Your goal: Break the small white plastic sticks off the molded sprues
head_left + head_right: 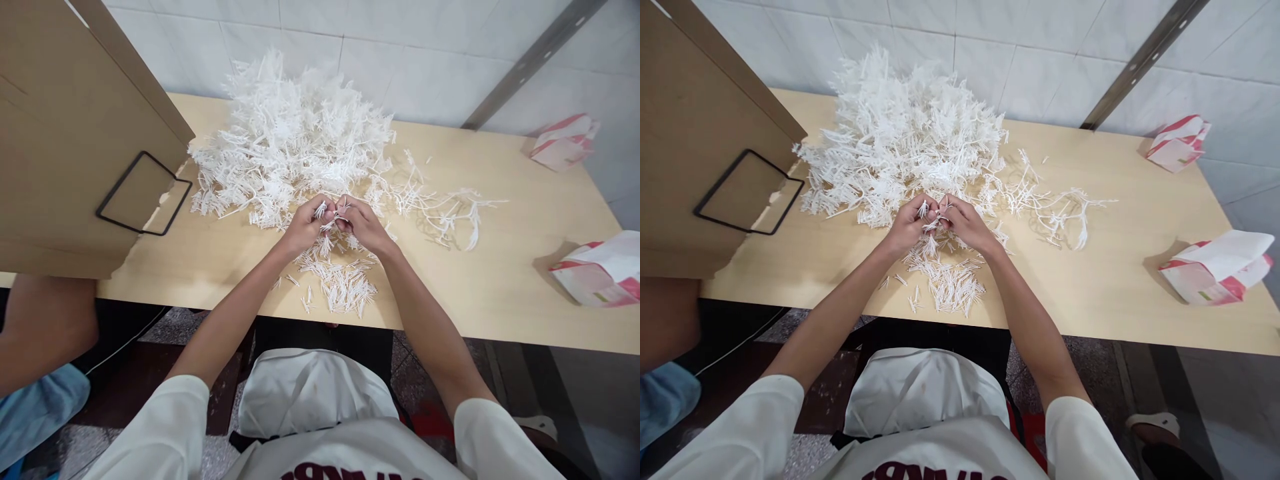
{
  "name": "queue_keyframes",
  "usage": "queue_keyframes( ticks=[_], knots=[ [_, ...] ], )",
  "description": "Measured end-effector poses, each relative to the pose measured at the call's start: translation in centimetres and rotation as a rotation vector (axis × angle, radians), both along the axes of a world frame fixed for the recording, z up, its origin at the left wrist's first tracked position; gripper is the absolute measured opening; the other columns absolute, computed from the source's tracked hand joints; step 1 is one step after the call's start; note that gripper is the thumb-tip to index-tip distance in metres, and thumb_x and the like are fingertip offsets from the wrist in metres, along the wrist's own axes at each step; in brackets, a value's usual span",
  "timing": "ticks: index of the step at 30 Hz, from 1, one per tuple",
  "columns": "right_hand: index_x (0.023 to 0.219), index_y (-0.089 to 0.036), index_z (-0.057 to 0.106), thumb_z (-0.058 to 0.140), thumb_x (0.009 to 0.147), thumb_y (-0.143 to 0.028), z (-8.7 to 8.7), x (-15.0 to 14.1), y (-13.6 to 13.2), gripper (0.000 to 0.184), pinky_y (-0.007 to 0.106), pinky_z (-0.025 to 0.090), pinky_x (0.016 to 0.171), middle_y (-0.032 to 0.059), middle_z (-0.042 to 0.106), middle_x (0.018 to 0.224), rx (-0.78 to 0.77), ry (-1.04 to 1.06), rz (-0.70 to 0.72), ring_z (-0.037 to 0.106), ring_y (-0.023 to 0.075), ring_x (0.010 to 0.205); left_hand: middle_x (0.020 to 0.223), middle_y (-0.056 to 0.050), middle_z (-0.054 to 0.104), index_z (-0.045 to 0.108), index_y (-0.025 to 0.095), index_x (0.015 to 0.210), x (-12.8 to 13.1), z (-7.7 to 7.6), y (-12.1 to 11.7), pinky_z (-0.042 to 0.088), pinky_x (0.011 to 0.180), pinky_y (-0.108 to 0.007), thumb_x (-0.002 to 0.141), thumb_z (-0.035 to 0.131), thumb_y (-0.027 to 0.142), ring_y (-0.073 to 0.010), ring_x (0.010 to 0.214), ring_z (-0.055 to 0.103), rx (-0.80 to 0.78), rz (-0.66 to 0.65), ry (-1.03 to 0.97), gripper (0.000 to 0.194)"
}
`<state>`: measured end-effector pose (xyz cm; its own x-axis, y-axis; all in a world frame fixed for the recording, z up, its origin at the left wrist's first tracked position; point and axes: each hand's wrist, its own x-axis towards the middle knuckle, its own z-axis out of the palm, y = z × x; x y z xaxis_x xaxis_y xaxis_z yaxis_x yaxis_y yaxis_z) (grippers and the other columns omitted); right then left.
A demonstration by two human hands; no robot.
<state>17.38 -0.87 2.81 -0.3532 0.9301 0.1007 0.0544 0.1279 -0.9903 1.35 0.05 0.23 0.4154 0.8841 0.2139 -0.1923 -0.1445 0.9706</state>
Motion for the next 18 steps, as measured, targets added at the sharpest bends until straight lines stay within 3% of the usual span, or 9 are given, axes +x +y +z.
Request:
queue_keyframes(
  ticks=[10,15,18],
  knots=[
    [0.074,-0.021,0.049,0.060,0.086,-0.041,-0.8,0.2,0.3,0.026,0.022,0.025,0.049,-0.0067,0.044,0.055,-0.094,0.185,0.080,0.037,0.0066,0.050,0.064,0.004,0.052,0.050,0.020,0.079,0.4,0.5,-0.4,0.035,0.045,-0.018,0.074,0.076,0.050,-0.0060,0.051,0.046,-0.144,-0.046,-0.200,0.040],
    [0.071,-0.022,0.045,0.057,0.083,-0.039,-0.1,0.4,0.5,0.024,0.024,0.027,0.049,-0.0049,0.045,0.058,-0.050,0.358,0.004,0.035,0.0074,0.051,0.065,0.004,0.046,0.052,0.020,0.083,-0.1,1.1,-0.1,0.035,0.045,-0.019,0.084,0.065,0.033,-0.0054,0.050,0.043,-0.181,0.142,-0.207,0.018],
    [0.072,-0.022,0.048,0.054,0.082,-0.033,0.2,0.5,0.6,0.017,0.024,0.027,0.050,-0.0035,0.047,0.060,-0.015,0.355,-0.082,0.038,0.0079,0.053,0.068,0.003,0.048,0.055,0.021,0.089,-0.1,0.9,0.2,0.038,0.046,-0.019,0.084,0.066,0.036,-0.0054,0.052,0.046,-0.162,0.230,-0.157,0.019]
  ],
)
